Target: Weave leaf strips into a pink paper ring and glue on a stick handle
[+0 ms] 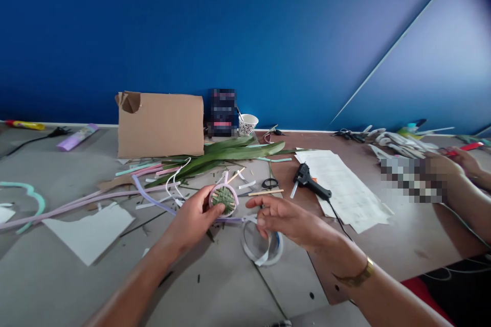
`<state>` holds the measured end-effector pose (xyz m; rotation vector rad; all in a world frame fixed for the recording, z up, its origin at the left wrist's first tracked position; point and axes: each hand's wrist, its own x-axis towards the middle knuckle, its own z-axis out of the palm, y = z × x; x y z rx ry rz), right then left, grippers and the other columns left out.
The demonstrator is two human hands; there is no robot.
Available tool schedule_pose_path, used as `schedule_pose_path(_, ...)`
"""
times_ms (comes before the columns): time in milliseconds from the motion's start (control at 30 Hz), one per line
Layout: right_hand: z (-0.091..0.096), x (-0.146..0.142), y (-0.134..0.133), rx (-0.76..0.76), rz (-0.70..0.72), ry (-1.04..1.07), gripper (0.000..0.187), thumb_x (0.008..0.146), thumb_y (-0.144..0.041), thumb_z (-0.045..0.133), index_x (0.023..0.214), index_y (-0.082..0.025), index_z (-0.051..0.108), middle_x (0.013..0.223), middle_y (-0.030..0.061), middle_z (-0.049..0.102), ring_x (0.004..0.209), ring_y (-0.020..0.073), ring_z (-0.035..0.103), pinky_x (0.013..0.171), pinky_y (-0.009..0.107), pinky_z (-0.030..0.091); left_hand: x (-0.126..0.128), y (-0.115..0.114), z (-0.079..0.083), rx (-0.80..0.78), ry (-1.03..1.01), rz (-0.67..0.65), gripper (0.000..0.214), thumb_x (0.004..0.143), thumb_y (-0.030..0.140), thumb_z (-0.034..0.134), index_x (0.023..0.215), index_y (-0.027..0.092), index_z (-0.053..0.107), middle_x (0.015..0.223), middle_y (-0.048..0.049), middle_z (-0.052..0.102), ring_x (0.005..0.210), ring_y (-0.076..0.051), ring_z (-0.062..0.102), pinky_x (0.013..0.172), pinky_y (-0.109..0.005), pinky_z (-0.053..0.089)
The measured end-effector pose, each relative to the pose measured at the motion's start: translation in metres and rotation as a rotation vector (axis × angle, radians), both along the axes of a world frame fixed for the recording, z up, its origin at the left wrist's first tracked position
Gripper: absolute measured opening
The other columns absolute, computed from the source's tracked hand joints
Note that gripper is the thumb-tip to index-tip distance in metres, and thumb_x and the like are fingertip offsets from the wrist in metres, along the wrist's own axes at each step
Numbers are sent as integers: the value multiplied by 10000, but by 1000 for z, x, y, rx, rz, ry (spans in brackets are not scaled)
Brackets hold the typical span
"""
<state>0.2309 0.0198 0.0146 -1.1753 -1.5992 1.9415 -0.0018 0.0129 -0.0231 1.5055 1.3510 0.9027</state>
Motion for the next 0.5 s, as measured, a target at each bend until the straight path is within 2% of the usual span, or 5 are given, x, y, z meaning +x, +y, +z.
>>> schedule_pose_path(100, 7, 0, -3, -158, -53, 174, 610, 719, -472, 750, 1165, -165, 468, 785, -2, 585, 719, 140, 578, 691, 291, 450, 1, -1, -1, -10, 24, 17, 486, 771, 334, 595, 1229, 175, 555, 1077, -95, 709, 952, -272, 649, 811, -360, 491)
schedule_pose_path(167, 10, 0, -6, -248, -53, 245, 657, 686, -478, 780, 1169, -177, 451, 813, 5, 587, 723, 163, 608, 700, 337, 484, 2, -3, -1, -20, 25, 21, 529, 768, 345, 598, 1264, 176, 529, 1054, -95, 716, 945, -274, 654, 801, -358, 493)
schedule_pose_path(400, 10, 8, -16, -228, -29, 293, 601, 735, -457, 760, 1175, -170, 468, 855, 26, 595, 771, 153, 621, 700, 281, 467, 5, -6, 5, -11, 173, 16, 539, 795, 363, 550, 1296, 174, 490, 853, -39, 711, 764, -226, 639, 721, -337, 466)
schedule_pose_path(500, 7, 14, -18, -225, -8, 308, 553, 768, -435, 737, 1177, -162, 484, 863, 32, 601, 763, 138, 612, 699, 262, 448, 5, -3, 7, -42, 126, 9, 526, 803, 350, 543, 1291, 166, 473, 816, -28, 688, 719, -202, 613, 669, -310, 449)
